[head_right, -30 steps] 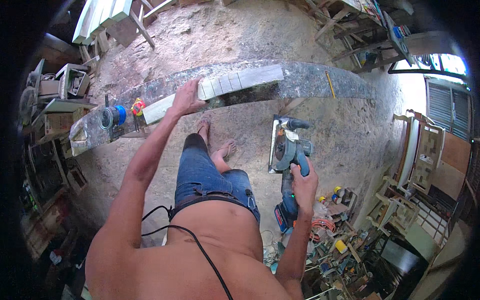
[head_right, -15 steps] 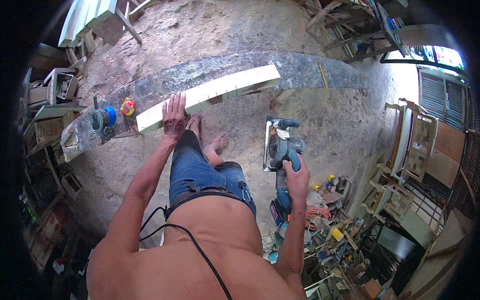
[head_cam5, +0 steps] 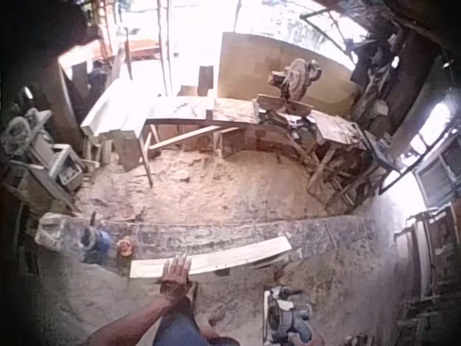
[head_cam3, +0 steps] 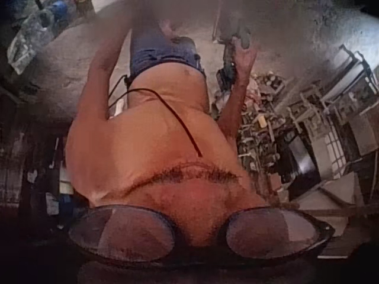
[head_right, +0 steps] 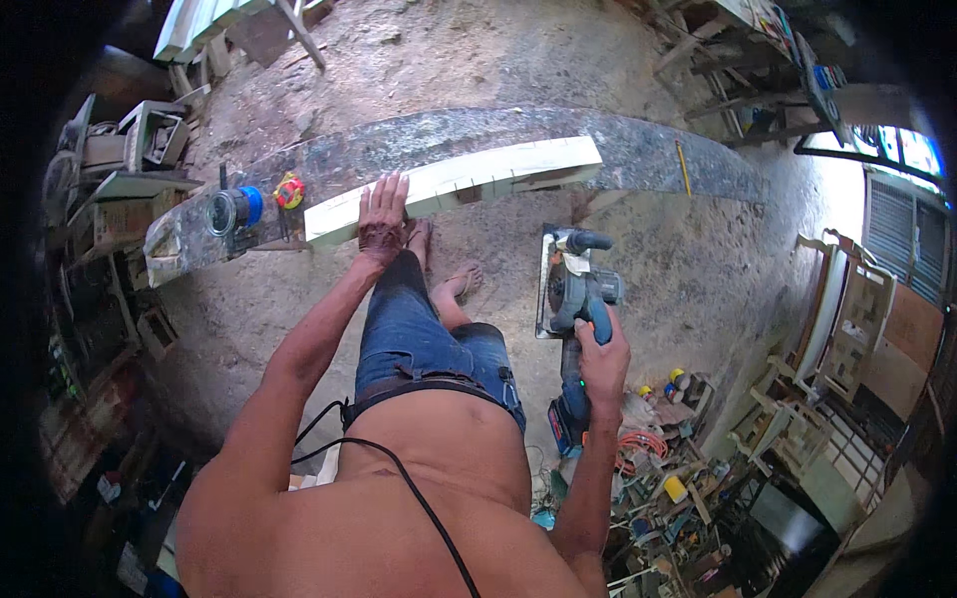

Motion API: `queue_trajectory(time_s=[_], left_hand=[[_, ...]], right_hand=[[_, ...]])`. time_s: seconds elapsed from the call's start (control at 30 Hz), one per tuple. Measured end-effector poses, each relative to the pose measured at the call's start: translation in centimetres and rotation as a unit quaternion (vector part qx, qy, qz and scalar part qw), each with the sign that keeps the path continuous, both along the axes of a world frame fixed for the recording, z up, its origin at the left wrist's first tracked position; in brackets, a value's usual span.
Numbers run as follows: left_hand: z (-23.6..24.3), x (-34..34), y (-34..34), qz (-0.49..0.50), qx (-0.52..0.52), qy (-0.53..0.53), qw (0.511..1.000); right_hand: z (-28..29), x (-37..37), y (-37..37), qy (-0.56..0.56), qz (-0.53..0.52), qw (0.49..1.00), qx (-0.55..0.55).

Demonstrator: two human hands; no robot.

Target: Using a circular saw to cut a series of notches into a wooden plank.

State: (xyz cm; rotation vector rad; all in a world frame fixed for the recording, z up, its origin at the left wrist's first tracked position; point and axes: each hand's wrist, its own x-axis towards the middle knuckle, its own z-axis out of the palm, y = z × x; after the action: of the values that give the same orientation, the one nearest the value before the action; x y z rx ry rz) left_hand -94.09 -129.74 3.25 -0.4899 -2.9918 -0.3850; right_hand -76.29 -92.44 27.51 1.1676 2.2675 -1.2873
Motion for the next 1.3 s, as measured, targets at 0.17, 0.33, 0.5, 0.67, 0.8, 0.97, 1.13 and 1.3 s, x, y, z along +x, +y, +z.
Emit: queue_trajectory(time_s=[0.17,0.33,0.5,0.67,0.8,0.97,1.13,1.3], left_hand=[[2.6,-5.8,-2.8,-0.051,0.081,-0.137,0.986],[2.3,-8.5,-7.1,-0.083,0.024,-0.085,0.993],[1.6,-6.9,-12.5,-0.026,0.036,-0.066,0.997],[1.3,-8.1,-13.0,-0.051,0.026,-0.099,0.994],[1.3,-8.1,-13.4,-0.059,0.051,-0.104,0.992],[1.5,-8.2,-13.8,-0.056,0.038,-0.138,0.988],[1.9,-8.3,-13.7,-0.059,0.044,-0.126,0.989],[2.1,-8.2,-13.8,-0.057,0.044,-0.132,0.989]], right_hand=[[-1.1,-1.6,-2.0,0.092,0.09,0.99,0.066],[-0.7,-5.0,-7.0,0.091,0.141,0.985,0.051],[-1.1,-9.4,-13.0,0.095,0.131,0.987,-0.02],[-4.3,-12.4,-17.6,0.139,0.175,0.974,0.033],[-4.3,-14.2,-20.1,0.11,0.172,0.978,0.034],[-3.8,-15.9,-21.6,0.057,0.197,0.977,0.05],[-4.6,-17.1,-22.4,0.068,0.198,0.974,0.092],[-4.2,-18.4,-22.5,0.039,0.208,0.976,0.06]])
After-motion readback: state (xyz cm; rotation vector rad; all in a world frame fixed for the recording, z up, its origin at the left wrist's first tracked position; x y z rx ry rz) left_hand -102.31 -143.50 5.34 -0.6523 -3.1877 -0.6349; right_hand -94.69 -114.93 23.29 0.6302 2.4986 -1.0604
